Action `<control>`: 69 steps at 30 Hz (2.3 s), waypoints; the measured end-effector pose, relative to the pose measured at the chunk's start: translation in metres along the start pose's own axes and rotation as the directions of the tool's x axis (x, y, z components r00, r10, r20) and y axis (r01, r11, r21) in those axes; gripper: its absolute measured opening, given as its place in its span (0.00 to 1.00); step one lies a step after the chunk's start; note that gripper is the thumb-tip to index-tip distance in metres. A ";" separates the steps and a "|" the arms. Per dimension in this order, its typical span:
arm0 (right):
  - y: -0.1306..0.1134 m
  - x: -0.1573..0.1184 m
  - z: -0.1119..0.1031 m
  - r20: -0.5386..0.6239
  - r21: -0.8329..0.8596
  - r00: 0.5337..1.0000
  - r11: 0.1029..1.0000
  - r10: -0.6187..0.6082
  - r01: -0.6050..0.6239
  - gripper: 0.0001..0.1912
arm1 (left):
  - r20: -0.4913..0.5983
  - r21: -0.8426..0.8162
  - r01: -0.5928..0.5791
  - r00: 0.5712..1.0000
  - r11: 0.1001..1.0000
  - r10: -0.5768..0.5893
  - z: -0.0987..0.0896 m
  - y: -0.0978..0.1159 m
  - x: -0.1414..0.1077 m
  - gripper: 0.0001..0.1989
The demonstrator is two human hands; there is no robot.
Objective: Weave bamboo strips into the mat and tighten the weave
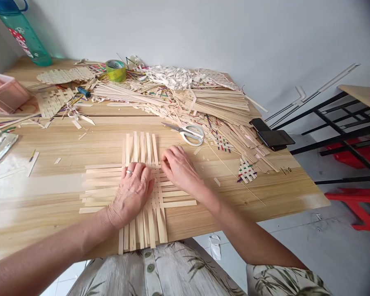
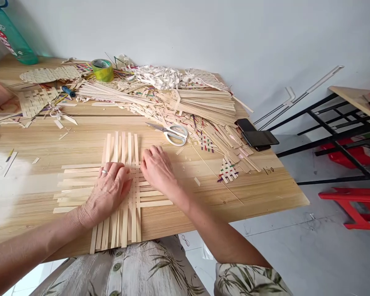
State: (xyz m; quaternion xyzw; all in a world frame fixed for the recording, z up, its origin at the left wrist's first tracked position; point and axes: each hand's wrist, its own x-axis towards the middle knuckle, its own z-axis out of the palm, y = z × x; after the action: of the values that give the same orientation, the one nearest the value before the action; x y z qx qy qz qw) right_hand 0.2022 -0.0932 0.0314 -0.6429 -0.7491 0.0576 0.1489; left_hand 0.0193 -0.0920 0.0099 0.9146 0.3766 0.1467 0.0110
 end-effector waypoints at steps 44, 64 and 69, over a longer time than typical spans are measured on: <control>0.004 0.005 -0.019 0.198 0.209 0.978 0.978 -0.065 0.023 0.08 | 0.017 0.016 0.043 0.999 0.999 -0.043 -0.004 -0.002 0.027 0.18; 0.002 -0.001 -0.013 0.202 0.182 0.972 0.980 -0.121 0.084 0.14 | 0.122 -0.044 0.066 0.991 0.997 -0.061 -0.002 -0.004 0.031 0.20; 0.002 -0.001 -0.012 0.203 0.168 0.969 0.980 -0.143 0.109 0.12 | 0.103 -0.025 0.054 0.993 0.998 -0.051 -0.001 -0.004 0.032 0.17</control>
State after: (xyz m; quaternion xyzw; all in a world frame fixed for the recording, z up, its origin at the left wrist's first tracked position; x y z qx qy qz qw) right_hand 0.2081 -0.0950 0.0421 -0.5703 -0.7935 0.1750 0.1206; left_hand 0.0384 -0.0669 0.0183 0.9106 0.3972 0.1044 0.0468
